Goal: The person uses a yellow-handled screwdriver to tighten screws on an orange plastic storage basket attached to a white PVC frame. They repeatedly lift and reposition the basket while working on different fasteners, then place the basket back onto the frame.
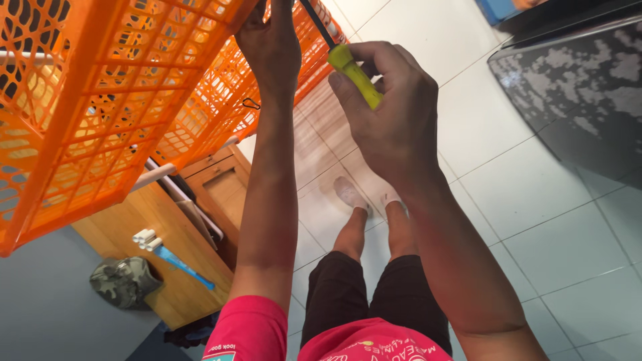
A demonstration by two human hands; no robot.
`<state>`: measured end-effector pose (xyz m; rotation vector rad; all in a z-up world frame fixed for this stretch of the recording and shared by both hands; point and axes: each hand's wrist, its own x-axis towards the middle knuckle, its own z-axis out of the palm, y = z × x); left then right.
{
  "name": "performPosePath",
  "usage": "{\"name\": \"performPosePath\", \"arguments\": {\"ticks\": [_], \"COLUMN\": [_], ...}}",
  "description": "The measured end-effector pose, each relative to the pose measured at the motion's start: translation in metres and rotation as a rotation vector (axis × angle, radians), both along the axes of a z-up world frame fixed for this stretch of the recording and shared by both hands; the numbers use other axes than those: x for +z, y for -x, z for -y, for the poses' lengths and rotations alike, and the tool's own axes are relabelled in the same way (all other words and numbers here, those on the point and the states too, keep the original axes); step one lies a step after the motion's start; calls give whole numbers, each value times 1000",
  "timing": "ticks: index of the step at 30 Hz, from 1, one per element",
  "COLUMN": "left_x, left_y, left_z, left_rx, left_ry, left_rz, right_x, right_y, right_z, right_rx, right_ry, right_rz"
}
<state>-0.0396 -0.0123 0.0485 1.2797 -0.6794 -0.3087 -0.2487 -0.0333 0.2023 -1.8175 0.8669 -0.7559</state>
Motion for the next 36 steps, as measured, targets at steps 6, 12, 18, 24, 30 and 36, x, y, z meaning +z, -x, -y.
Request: {"name": "performPosePath", "arguments": {"ticks": [6,12,18,24,30,36], "left_x": [5,22,37,49,39,19], "left_y": [5,15,20,20,19,17], "left_z": [1,9,7,3,6,7], "left_rx": [6,-53,-159,-166,-90,-62], "left_ry": [-110,-81,-164,-242,-267,-231], "left_rz": [-26,-107,-478,-459,-248,-142], "right_x": [23,45,46,43,46,33], "right_y": [-4,-10,-5,-5,-6,-8], "right_z": [-2,16,15,32,25,19], "right_rx": [-24,-55,-10,-6,2,-15], "right_ry": [180,-510,136,-645,-325,-725], "right_rz": [-193,-222,-114,26,1,34]}}
